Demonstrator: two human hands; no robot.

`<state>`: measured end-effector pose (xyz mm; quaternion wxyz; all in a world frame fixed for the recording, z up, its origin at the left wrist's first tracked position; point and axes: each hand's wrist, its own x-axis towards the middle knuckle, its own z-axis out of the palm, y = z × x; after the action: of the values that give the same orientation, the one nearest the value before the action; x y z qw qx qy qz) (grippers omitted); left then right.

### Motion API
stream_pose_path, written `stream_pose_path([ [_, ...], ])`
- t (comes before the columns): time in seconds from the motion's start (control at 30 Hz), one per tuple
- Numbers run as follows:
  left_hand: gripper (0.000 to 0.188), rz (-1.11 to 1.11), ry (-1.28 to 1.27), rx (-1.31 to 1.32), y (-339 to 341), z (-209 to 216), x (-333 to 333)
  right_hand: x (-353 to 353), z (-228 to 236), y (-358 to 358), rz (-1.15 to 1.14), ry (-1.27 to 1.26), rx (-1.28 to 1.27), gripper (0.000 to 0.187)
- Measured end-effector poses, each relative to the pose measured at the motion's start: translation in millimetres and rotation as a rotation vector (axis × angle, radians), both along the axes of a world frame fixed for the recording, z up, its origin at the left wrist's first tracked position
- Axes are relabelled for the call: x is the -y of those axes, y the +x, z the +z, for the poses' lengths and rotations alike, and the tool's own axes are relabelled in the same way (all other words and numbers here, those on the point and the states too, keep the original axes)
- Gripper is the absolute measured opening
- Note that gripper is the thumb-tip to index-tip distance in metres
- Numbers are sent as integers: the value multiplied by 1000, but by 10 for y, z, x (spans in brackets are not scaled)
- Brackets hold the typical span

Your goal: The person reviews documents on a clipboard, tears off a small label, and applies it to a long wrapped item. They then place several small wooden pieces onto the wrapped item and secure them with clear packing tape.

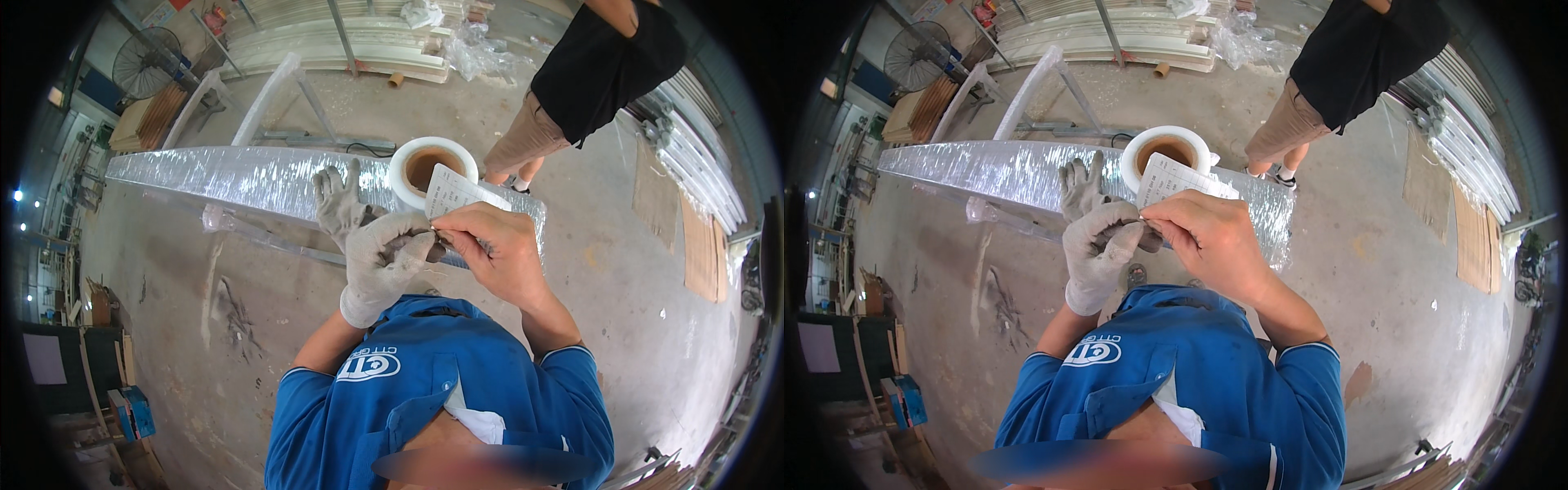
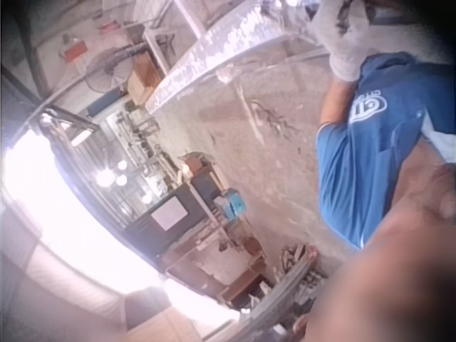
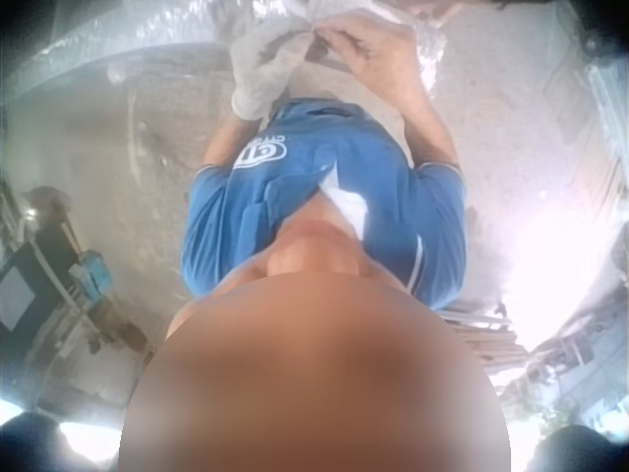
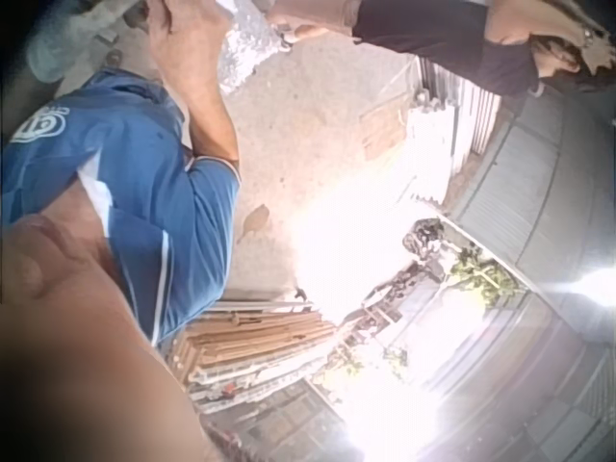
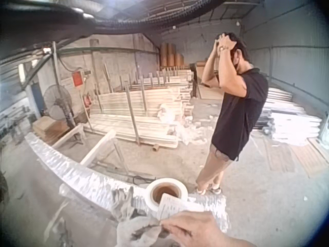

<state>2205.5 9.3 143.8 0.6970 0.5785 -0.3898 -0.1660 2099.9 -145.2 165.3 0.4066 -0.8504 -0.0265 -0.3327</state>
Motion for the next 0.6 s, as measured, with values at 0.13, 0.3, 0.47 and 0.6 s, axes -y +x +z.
stream_pose_path([
  [0.13,7,-20,33,-28,21,-2,-5,-7,-21,6,-19,-47,8,18],
  [0.3,6,39,35,139,66,-32,21,-11,-27,25,-36,-56,21,18],
  [0.47,7,20,17,55,50,-37,39,16,-20,28,1,117,-72,14],
  [0.6,17,-29,47,-89,40,2,21,78,-70,8,118,358,-155,12],
])
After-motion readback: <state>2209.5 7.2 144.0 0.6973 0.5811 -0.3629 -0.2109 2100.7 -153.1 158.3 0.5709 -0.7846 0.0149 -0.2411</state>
